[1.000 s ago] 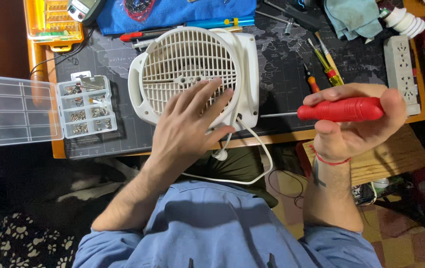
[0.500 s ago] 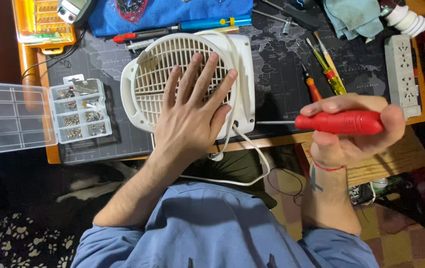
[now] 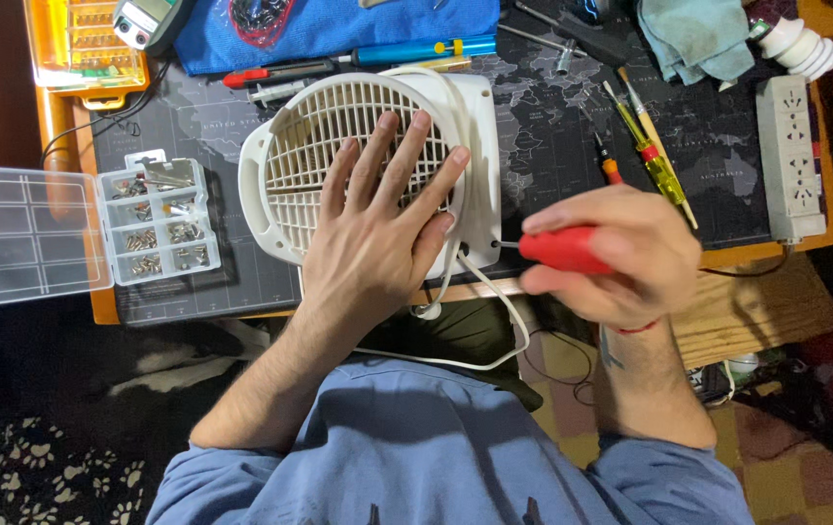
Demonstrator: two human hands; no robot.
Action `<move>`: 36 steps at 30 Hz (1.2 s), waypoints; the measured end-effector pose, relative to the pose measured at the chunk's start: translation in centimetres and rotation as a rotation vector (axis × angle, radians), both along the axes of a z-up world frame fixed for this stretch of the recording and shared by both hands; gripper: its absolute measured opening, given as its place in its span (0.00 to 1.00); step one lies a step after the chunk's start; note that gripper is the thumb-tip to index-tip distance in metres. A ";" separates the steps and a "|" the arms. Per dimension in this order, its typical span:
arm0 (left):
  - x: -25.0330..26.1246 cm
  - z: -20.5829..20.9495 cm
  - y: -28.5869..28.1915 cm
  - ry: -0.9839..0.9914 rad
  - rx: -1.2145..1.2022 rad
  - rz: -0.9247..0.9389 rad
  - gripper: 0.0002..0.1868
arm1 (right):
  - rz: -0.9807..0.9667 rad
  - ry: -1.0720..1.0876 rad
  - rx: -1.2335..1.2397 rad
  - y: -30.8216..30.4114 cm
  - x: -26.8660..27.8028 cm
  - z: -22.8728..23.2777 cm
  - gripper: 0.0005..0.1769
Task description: The person uses a red-handled screwdriver to remove screws from the front grille of a white electric fan. They unscrew fasteners from multiple locations around the fan's perimeter and place the screws into a compartmentalized parts box on the workbench.
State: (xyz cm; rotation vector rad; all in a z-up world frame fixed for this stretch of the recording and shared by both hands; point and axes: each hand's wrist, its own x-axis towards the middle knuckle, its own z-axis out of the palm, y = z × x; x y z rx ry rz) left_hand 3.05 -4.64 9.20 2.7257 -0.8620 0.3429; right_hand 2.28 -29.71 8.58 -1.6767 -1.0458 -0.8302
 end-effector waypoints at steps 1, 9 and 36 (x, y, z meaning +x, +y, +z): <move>0.1 -0.1 0.0 -0.001 0.000 -0.004 0.28 | -0.015 0.014 -0.050 0.4 0.0 0.2 0.34; 0.4 -0.7 0.3 -0.010 -0.020 -0.015 0.28 | -0.084 0.084 -0.167 1.5 0.0 1.1 0.31; 0.9 -1.0 -0.1 -0.069 -0.108 -0.118 0.25 | -0.219 0.014 -0.244 0.2 -1.0 0.1 0.39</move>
